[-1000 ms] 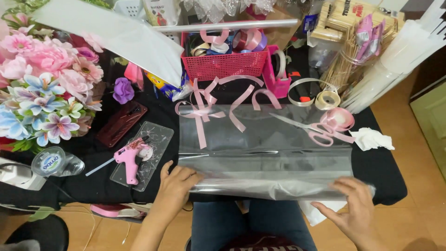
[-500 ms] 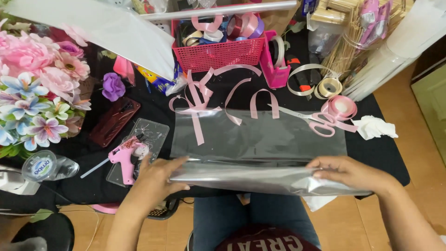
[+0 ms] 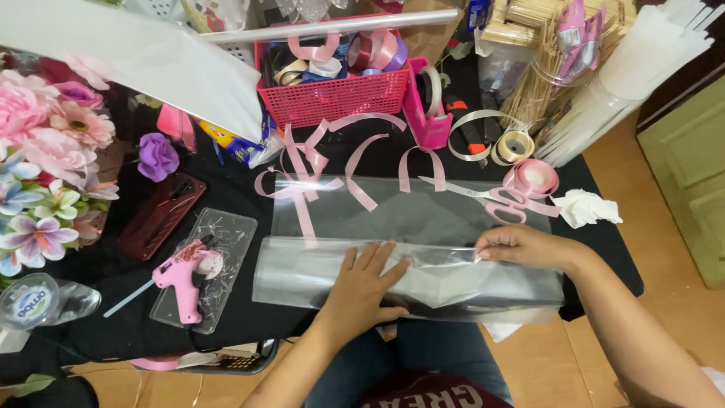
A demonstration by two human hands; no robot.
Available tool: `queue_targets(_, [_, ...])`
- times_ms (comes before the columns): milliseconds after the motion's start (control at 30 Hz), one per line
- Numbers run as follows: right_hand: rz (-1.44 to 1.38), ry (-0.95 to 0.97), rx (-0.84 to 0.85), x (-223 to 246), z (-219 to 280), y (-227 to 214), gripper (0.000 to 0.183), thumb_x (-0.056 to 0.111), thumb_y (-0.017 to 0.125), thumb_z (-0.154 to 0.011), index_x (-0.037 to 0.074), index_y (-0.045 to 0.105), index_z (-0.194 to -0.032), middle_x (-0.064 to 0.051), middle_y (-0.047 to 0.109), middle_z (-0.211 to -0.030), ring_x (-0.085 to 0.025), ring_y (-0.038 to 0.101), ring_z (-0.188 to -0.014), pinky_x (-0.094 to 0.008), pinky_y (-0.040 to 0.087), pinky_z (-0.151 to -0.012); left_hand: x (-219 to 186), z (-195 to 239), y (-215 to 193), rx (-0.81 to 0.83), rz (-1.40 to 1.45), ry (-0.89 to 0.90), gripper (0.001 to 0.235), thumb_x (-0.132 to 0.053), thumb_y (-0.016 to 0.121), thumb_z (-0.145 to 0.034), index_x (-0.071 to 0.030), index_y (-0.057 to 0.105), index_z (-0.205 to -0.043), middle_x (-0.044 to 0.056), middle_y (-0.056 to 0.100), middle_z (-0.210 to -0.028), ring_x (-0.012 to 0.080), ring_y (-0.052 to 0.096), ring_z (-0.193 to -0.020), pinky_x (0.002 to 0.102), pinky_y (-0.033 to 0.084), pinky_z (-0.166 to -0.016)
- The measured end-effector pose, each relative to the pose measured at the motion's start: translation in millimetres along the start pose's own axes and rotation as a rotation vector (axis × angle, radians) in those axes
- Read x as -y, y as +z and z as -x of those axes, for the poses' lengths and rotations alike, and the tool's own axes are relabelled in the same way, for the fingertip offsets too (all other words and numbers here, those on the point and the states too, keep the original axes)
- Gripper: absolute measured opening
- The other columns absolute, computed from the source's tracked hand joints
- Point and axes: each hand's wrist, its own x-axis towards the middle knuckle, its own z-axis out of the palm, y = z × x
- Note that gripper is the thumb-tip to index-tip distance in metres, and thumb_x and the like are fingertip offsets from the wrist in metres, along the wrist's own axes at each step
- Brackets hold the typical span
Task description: The person folds a sheet of silver wrapping paper over a pink ribbon, then uses a hot glue gun to attach the ribbon to the paper. They roll the paper into a tube around a silver rod and secure it with tape.
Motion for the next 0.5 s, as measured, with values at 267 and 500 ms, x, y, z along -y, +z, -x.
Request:
queue_targets(267, [0.109, -0.099, -0.183, 13.6, 6.0, -12.4, 0.024, 0.031, 0.072, -0.091, 0.018, 0.085, -0.105, 0.003, 0.077, -0.100, -0.010, 0.072, -0.089, -0.023, 0.052, -0.084, -2.7, 0.4, -1.8, -0.028, -0.174, -0.012, 0.085, -0.069, 0.078, -0.077, -0.017, 0.057, -0.141, 0.010, 0.061, -0.127, 0.0345, 0.057, -0.109, 0.051, 0.044, -0.091])
queue_targets(500, [0.446, -0.363, -0.693, -20.1, -49.1, -55.3, 0.029, 0.021, 0.049, -0.106, 0.012, 0.074, -0.119, -0.005, 0.075, -0.110, -0.023, 0.065, -0.105, -0.037, 0.046, -0.096, -27.1, 14.2, -1.8, -0.101, -0.270, -0.028, 0.084, -0.065, 0.089, -0.065, -0.017, 0.062, -0.129, 0.009, 0.065, -0.117, 0.0314, 0.060, -0.096, 0.044, 0.049, -0.079])
